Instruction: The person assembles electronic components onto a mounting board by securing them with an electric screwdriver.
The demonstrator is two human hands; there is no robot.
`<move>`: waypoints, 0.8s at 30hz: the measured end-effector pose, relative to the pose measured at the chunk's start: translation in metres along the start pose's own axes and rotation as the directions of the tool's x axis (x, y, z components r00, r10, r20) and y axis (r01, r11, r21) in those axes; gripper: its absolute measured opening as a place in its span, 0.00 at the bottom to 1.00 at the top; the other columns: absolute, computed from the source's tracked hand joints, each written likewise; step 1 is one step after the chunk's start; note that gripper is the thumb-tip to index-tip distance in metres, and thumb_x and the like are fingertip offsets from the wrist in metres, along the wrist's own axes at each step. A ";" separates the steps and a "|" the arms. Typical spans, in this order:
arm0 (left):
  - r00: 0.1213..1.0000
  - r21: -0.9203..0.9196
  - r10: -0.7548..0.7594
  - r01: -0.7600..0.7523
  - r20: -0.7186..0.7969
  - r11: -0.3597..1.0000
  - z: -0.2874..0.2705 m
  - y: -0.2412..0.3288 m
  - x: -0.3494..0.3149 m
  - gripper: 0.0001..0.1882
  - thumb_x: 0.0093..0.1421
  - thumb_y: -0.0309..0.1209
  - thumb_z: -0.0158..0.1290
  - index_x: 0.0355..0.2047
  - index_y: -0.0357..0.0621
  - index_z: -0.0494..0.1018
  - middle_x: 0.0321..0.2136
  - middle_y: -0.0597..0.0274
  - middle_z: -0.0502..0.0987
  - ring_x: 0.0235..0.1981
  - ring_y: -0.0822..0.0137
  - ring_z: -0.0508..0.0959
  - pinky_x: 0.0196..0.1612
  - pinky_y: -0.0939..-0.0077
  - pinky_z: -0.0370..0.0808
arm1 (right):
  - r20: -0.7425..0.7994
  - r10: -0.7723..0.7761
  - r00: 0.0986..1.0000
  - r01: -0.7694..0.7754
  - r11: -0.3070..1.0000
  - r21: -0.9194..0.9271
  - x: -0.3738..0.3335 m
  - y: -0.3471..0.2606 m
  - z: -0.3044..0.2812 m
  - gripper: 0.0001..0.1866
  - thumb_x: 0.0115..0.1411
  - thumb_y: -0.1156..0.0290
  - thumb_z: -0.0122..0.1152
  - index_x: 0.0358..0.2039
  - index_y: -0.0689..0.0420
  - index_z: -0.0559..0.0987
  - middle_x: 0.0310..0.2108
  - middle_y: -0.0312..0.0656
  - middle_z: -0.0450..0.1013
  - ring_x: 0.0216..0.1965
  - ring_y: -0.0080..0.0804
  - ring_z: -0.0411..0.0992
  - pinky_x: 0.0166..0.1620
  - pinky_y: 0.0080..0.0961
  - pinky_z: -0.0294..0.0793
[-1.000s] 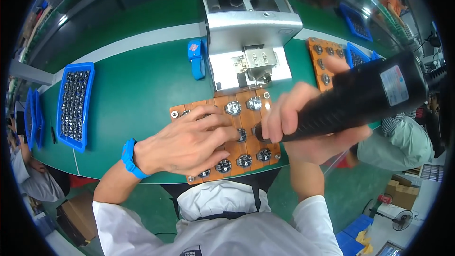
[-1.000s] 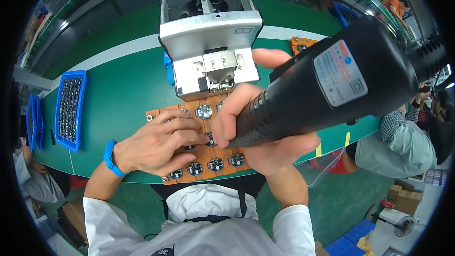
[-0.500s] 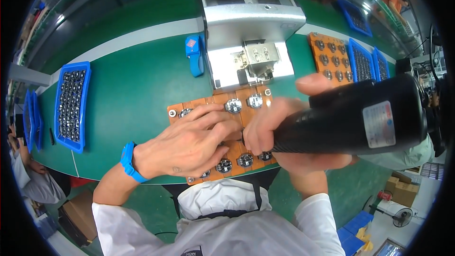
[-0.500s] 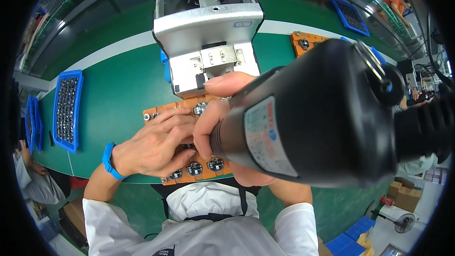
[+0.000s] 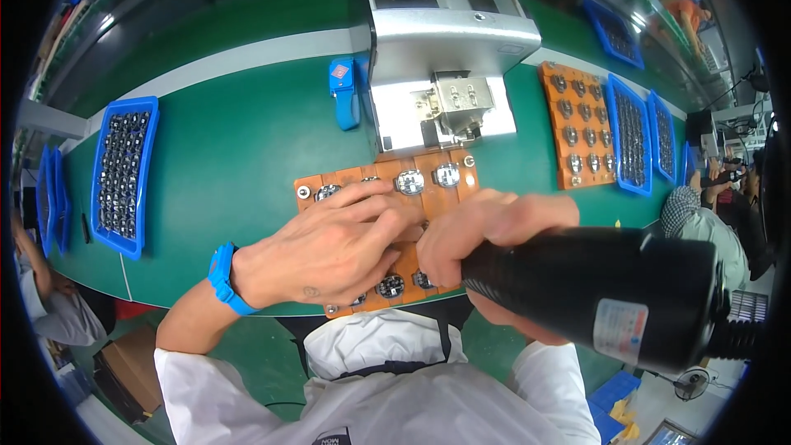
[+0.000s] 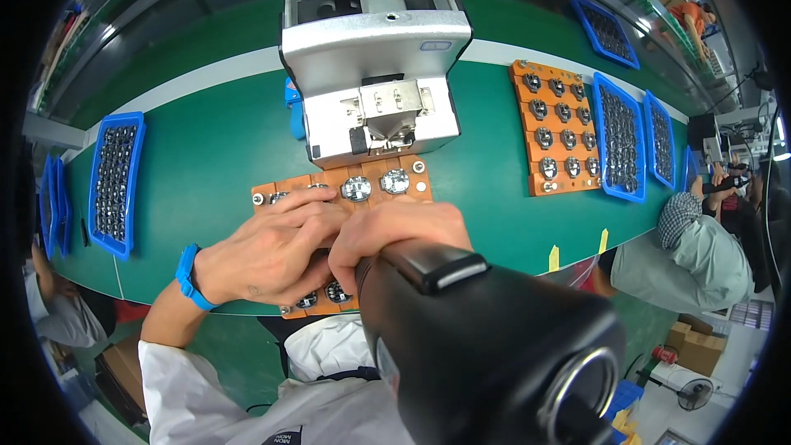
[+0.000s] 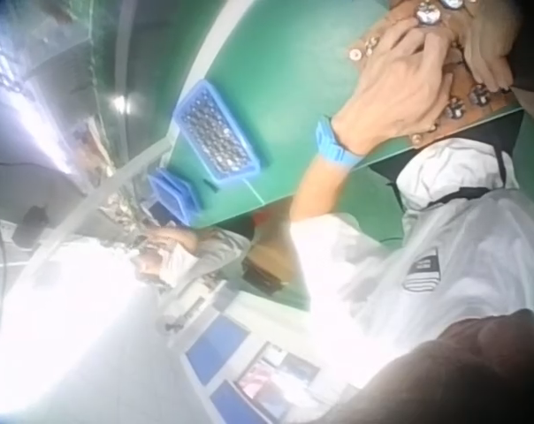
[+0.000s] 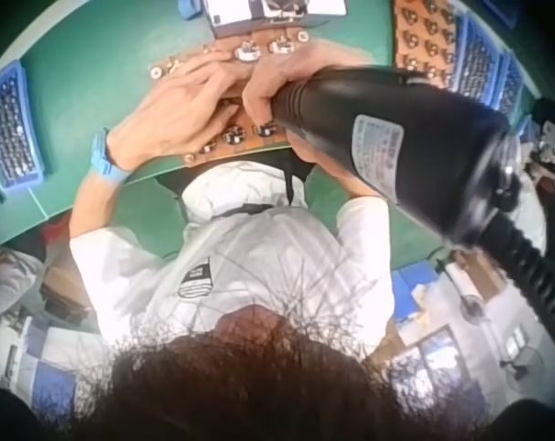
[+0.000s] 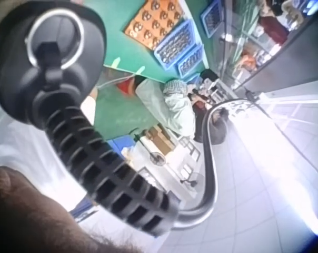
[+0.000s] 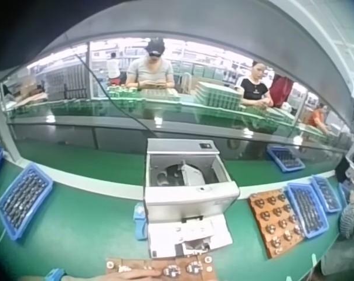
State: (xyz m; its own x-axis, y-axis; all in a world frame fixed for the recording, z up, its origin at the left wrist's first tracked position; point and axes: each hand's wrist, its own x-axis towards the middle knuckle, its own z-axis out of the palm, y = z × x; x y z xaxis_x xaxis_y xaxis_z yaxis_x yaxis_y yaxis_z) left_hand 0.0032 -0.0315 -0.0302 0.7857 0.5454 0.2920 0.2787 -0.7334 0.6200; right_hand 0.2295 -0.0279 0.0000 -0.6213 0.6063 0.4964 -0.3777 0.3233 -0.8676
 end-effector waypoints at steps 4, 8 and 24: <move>1.000 0.011 0.001 -0.001 -0.012 1.000 -0.001 0.001 -0.001 0.13 0.58 0.23 0.53 0.42 0.34 0.67 0.40 0.52 0.77 0.44 0.52 0.77 0.62 0.55 0.65 | -0.166 0.075 0.983 -0.054 0.990 0.128 -0.005 -0.002 0.018 0.33 0.60 0.61 0.61 0.61 0.57 0.57 0.26 0.54 0.72 0.27 0.44 0.72 0.37 0.43 0.72; 1.000 0.029 0.005 -0.005 -0.007 1.000 -0.001 0.001 -0.001 0.13 0.58 0.23 0.52 0.43 0.34 0.67 0.41 0.52 0.77 0.45 0.52 0.76 0.61 0.55 0.66 | -0.345 0.137 0.928 -0.157 0.987 -0.030 0.000 -0.012 0.010 0.49 0.61 0.34 0.51 0.69 0.53 0.46 0.22 0.48 0.71 0.22 0.41 0.71 0.28 0.39 0.74; 0.997 0.138 0.054 -0.061 0.055 0.988 -0.004 0.001 -0.001 0.20 0.61 0.41 0.56 0.47 0.38 0.71 0.43 0.46 0.74 0.49 0.49 0.73 0.55 0.57 0.70 | -0.429 -0.342 0.836 0.326 0.939 -0.114 0.054 0.004 -0.038 0.58 0.51 0.21 0.43 0.68 0.53 0.46 0.27 0.47 0.70 0.20 0.38 0.70 0.28 0.38 0.74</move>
State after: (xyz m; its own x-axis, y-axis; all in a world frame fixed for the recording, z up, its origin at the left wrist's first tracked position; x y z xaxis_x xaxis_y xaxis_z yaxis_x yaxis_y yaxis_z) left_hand 0.0006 -0.0309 -0.0270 0.8291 0.4815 0.2842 0.3038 -0.8146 0.4941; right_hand 0.2208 0.0337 0.0221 -0.0953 0.7079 0.6998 -0.4786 0.5838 -0.6558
